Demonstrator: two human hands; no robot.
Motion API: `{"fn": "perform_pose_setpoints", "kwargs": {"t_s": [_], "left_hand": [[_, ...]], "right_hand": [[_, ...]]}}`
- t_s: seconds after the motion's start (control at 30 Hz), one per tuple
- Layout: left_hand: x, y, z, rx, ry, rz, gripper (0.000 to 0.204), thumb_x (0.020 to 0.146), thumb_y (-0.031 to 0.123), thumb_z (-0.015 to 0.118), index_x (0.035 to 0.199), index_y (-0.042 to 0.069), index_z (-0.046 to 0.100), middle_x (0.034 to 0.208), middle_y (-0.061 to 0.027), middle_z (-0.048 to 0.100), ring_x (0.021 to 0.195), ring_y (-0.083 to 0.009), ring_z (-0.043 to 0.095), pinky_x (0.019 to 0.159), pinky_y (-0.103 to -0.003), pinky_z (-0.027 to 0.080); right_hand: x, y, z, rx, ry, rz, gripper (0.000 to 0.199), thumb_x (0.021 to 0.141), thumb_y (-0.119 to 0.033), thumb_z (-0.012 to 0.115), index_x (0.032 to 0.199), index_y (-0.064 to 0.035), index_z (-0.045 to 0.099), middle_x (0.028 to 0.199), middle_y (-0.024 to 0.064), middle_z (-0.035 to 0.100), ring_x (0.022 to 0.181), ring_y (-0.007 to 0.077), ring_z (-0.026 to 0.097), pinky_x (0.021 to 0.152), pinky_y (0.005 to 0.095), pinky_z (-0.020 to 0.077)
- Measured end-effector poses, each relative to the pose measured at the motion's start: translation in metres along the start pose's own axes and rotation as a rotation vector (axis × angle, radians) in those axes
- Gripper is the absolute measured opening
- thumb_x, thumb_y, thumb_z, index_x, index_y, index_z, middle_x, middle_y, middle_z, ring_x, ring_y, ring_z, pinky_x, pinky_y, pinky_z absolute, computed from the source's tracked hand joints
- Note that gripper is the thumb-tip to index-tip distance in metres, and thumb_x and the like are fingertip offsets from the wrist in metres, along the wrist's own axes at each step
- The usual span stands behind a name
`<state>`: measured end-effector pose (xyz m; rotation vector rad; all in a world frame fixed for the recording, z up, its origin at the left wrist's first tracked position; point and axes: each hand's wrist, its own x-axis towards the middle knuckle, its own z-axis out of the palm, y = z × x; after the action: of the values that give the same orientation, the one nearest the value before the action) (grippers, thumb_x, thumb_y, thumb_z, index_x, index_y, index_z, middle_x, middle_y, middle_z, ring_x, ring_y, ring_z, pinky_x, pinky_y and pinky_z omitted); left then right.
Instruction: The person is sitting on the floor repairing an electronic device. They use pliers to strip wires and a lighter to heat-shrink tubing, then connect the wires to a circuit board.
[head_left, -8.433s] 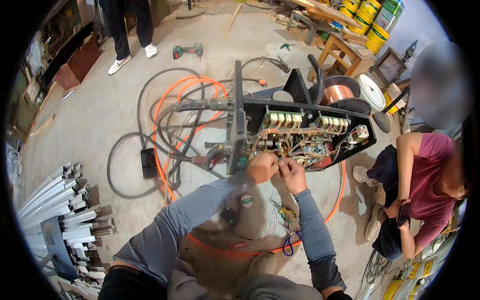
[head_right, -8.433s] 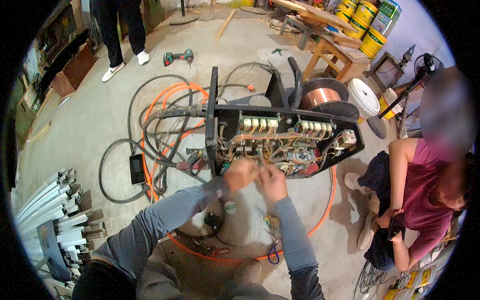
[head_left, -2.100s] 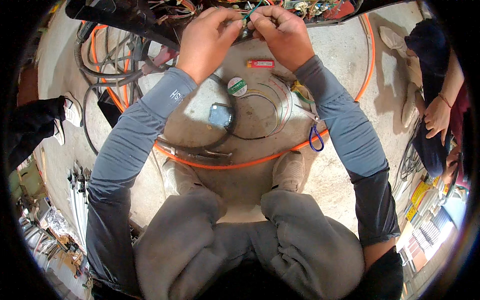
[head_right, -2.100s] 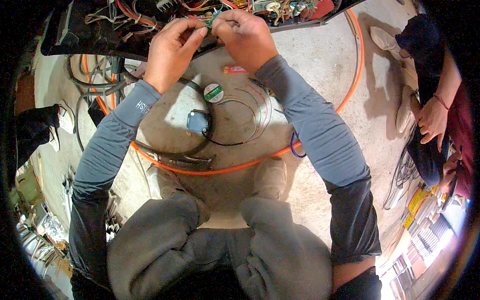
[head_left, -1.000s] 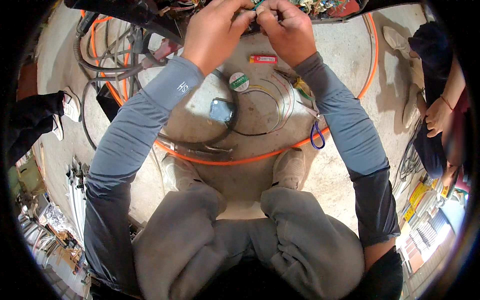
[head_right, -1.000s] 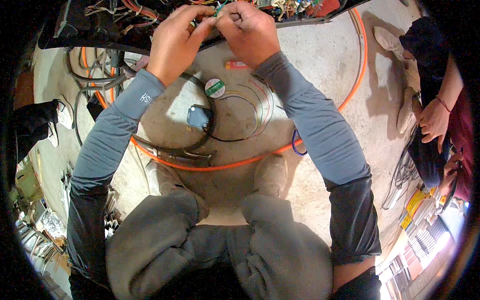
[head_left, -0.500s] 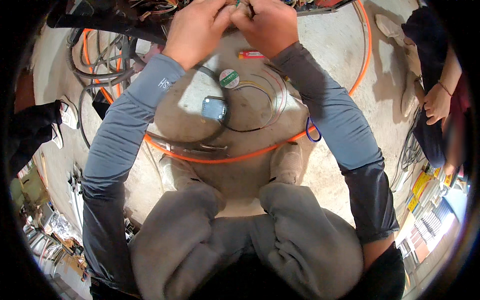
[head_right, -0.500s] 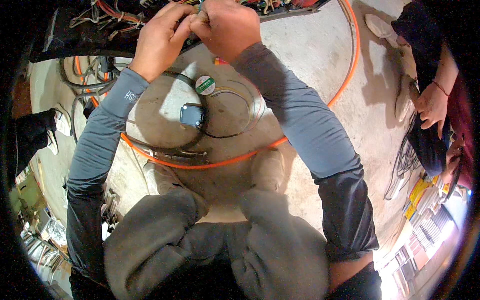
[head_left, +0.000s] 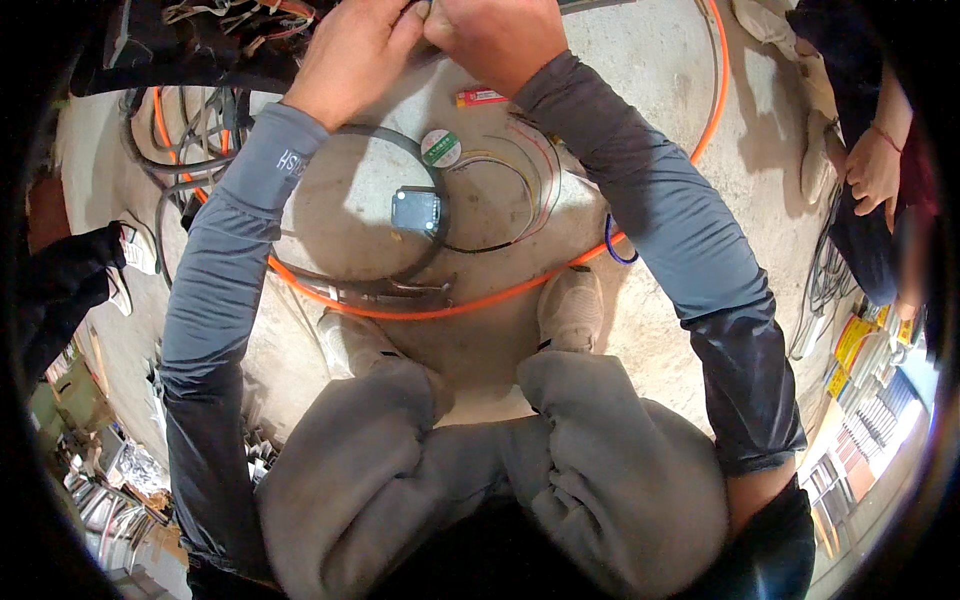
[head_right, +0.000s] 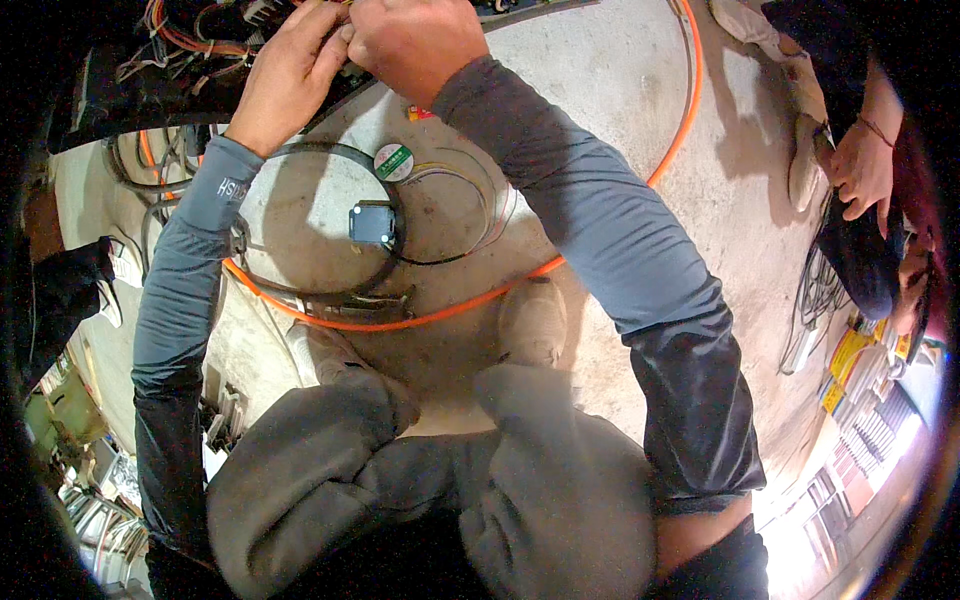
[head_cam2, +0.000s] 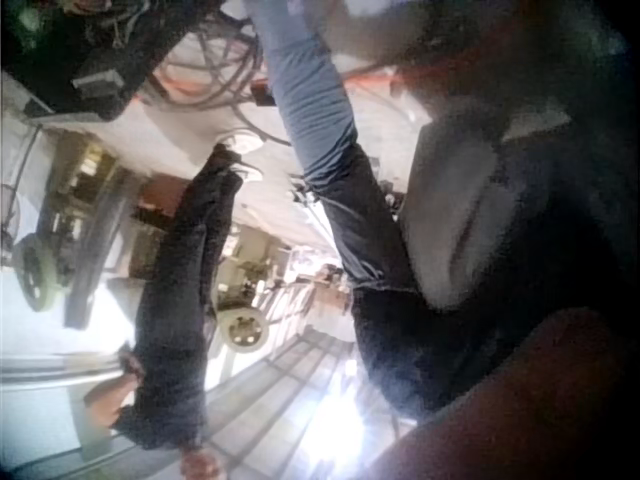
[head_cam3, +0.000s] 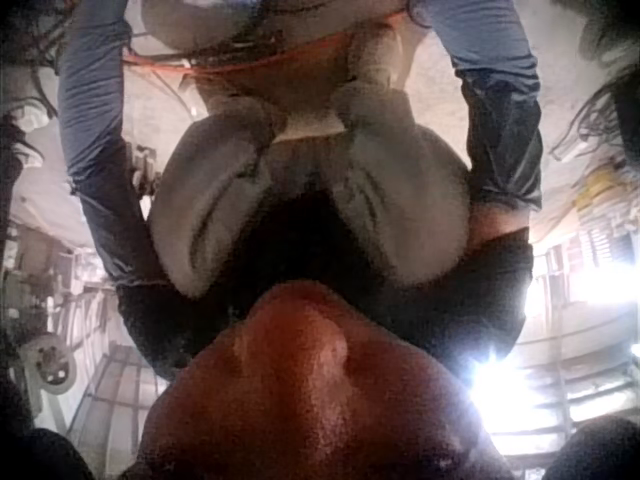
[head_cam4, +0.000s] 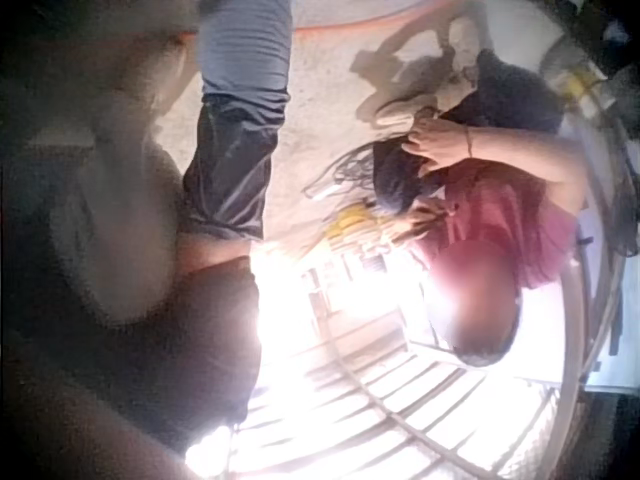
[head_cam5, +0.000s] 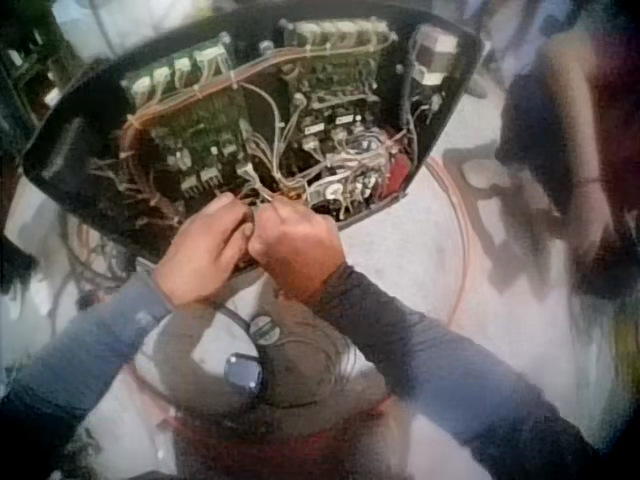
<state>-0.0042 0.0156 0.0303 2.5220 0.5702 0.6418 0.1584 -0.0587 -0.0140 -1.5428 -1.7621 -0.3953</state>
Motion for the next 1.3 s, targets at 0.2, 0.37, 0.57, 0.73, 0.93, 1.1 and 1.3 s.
{"fn": "perform_pose_setpoints", "kwargs": {"t_s": [0.2,0.37,0.57,0.73,0.93,1.1,1.3], "left_hand": [[0.001,-0.003,-0.002,-0.007,-0.057,0.006,0.008,0.096,0.008,0.058,0.098,0.000,0.055,0.093,-0.0205,0.052,0.090,-0.0428,0.055,0.077,-0.047,0.046],[0.005,-0.007,-0.004,-0.009,-0.102,-0.013,0.010,0.097,0.009,0.057,0.096,0.000,0.054,0.093,-0.0208,0.051,0.089,-0.0414,0.054,0.078,-0.047,0.045],[0.010,-0.007,-0.003,-0.043,-0.195,-0.032,0.013,0.099,0.012,0.053,0.095,0.000,0.053,0.093,-0.0202,0.050,0.088,-0.0395,0.051,0.081,-0.046,0.044],[-0.002,-0.030,0.003,-0.060,-0.120,0.007,0.020,0.107,0.018,0.050,0.112,0.000,0.057,0.102,-0.0140,0.057,0.098,-0.0304,0.057,0.089,-0.037,0.047],[-0.002,-0.024,0.002,-0.046,-0.102,-0.027,0.022,0.108,0.019,0.052,0.113,-0.001,0.058,0.103,-0.0148,0.058,0.097,-0.0314,0.058,0.088,-0.038,0.048],[-0.004,-0.018,0.003,-0.007,-0.057,-0.035,0.022,0.108,0.019,0.053,0.113,-0.001,0.058,0.105,-0.0158,0.060,0.097,-0.0333,0.060,0.087,-0.039,0.049],[-0.003,-0.021,0.007,-0.011,-0.017,-0.015,0.022,0.107,0.020,0.053,0.112,-0.001,0.058,0.104,-0.0170,0.060,0.096,-0.0358,0.060,0.087,-0.040,0.049]], "right_hand": [[-0.001,0.002,0.004,-0.002,-0.017,-0.038,0.014,0.082,-0.021,0.067,0.081,-0.0101,0.059,0.081,0.0080,0.063,0.075,0.0282,0.069,0.060,0.0406,0.0553],[0.001,0.004,0.002,-0.004,-0.015,-0.056,0.014,0.081,-0.021,0.067,0.082,-0.0097,0.059,0.081,0.0082,0.063,0.075,0.0282,0.068,0.060,0.0413,0.0551],[0.000,0.020,-0.002,0.007,-0.122,-0.094,0.015,0.081,-0.018,0.067,0.083,-0.0070,0.058,0.083,0.0109,0.063,0.077,0.0299,0.068,0.062,0.0433,0.0555],[0.003,0.021,-0.011,0.243,-0.156,-0.015,0.012,0.087,-0.014,0.066,0.086,-0.0041,0.060,0.082,0.0147,0.063,0.076,0.0384,0.065,0.063,0.0471,0.0543],[-0.011,0.015,-0.008,0.545,-0.133,0.210,0.021,0.095,-0.024,0.067,0.094,-0.0037,0.070,0.086,0.0178,0.071,0.080,0.0397,0.069,0.071,0.0481,0.0548],[-0.011,0.014,-0.001,0.500,-0.066,0.198,0.017,0.091,-0.022,0.070,0.091,-0.0052,0.071,0.081,0.0168,0.070,0.075,0.0367,0.070,0.068,0.0457,0.0551],[-0.003,-0.003,-0.009,0.558,0.019,0.270,0.016,0.089,-0.015,0.070,0.085,-0.0022,0.060,0.072,0.0203,0.058,0.067,0.0435,0.061,0.061,0.0500,0.0497]]}}
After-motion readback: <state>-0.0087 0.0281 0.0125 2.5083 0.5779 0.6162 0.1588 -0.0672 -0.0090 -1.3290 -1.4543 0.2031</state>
